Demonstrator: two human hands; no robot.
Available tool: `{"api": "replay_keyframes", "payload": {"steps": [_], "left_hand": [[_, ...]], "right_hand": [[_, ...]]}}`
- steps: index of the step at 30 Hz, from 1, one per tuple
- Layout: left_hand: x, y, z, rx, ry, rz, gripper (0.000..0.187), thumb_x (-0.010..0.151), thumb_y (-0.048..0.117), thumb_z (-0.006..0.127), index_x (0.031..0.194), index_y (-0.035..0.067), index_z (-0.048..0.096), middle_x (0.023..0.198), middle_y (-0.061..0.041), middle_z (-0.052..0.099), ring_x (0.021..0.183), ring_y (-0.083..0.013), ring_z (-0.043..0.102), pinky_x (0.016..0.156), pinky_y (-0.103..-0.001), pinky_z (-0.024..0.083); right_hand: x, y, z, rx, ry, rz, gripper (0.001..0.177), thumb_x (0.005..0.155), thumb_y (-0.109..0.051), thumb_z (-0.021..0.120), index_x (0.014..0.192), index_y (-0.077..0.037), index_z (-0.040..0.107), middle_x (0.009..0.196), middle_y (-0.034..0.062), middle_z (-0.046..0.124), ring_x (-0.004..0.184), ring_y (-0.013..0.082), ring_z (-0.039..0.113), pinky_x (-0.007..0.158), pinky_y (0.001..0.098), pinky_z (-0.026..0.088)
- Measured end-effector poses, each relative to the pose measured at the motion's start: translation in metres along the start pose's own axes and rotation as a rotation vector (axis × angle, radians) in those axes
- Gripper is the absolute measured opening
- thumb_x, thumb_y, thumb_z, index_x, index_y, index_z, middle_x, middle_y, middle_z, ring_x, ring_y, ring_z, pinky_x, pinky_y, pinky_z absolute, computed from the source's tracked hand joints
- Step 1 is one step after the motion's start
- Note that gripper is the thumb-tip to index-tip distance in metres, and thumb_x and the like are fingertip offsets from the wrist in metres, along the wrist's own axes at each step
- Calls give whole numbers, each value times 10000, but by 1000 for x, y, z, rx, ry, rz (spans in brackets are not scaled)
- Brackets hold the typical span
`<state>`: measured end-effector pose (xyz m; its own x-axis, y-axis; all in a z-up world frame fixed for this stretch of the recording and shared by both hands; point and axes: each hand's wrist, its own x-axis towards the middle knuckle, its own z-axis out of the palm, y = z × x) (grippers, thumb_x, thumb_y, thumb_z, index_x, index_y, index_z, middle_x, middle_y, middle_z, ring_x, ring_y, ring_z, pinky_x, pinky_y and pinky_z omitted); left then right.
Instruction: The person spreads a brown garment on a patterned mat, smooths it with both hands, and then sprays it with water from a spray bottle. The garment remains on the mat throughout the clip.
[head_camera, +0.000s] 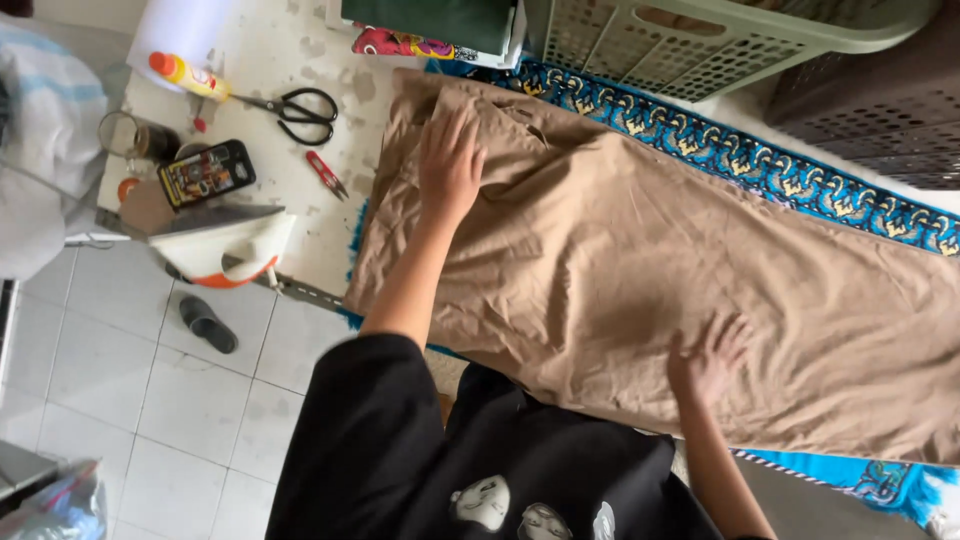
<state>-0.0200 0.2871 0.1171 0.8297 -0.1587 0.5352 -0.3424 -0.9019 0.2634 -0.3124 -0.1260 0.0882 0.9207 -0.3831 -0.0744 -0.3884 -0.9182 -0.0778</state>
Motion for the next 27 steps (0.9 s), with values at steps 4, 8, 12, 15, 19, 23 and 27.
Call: {"api": "replay_keyframes", "payload": {"steps": [4, 8, 12, 15, 19, 23, 27], "left_hand": [[41, -56, 60, 96, -361, 250, 521, 999, 224, 700, 1501, 195, 564, 1584, -91, 482, 1521, -331, 288, 1260, -572, 54], [81, -80, 44, 54, -464, 235, 37, 949, 93, 662, 935, 124, 647, 923, -33, 660, 932, -257, 584, 930, -466, 252], [112, -145, 19, 23, -597, -106, 169, 1063, 201, 579, 957, 109, 674, 940, -99, 676, 739, -342, 665, 588, -482, 488], [110, -172, 32, -18, -834, -276, 154, 1032, 288, 634, 958, 157, 667, 953, -74, 709, 831, -340, 686, 640, -474, 464], [87, -181, 71, 29, -665, -163, 176, 1042, 267, 635, 925, 141, 675, 953, -46, 683, 684, -307, 662, 592, -451, 448], [68, -182, 82, 52, -553, -224, 81, 973, 265, 679, 927, 200, 694, 982, -10, 698, 835, -310, 643, 741, -471, 403], [76, -130, 50, 129, -188, -53, 283, 765, 66, 712, 1040, 117, 676, 1021, -97, 612, 975, -326, 556, 1018, -467, 413]], "right_hand": [[-6, -65, 37, 88, -39, 43, 661, 1042, -329, 427, 1647, -92, 302, 1688, 306, 122, 1560, 481, 87, 1157, 768, 94], [-3, -74, 36, 108, -27, 128, 682, 1032, -348, 385, 1663, -118, 265, 1708, 254, 107, 1579, 429, 69, 1207, 693, 23], [-3, -74, 37, 107, -43, 144, 695, 1026, -369, 392, 1662, -112, 276, 1710, 258, 90, 1584, 416, 50, 1220, 666, 10], [-3, -76, 30, 113, -97, 159, 698, 1036, -373, 350, 1668, -103, 233, 1717, 230, 36, 1588, 392, -6, 1222, 669, -10], [-3, -78, 30, 105, -96, 169, 701, 1038, -383, 355, 1667, -90, 252, 1719, 226, 47, 1588, 396, 4, 1225, 663, -11], [-6, -76, 28, 100, -191, 211, 719, 1028, -379, 341, 1676, -120, 167, 1721, 205, -22, 1589, 371, -62, 1230, 645, -56], [5, -82, 21, 96, 4, 113, 707, 998, -393, 452, 1623, -80, 350, 1694, 293, 158, 1559, 476, 52, 1206, 709, 12]]}}
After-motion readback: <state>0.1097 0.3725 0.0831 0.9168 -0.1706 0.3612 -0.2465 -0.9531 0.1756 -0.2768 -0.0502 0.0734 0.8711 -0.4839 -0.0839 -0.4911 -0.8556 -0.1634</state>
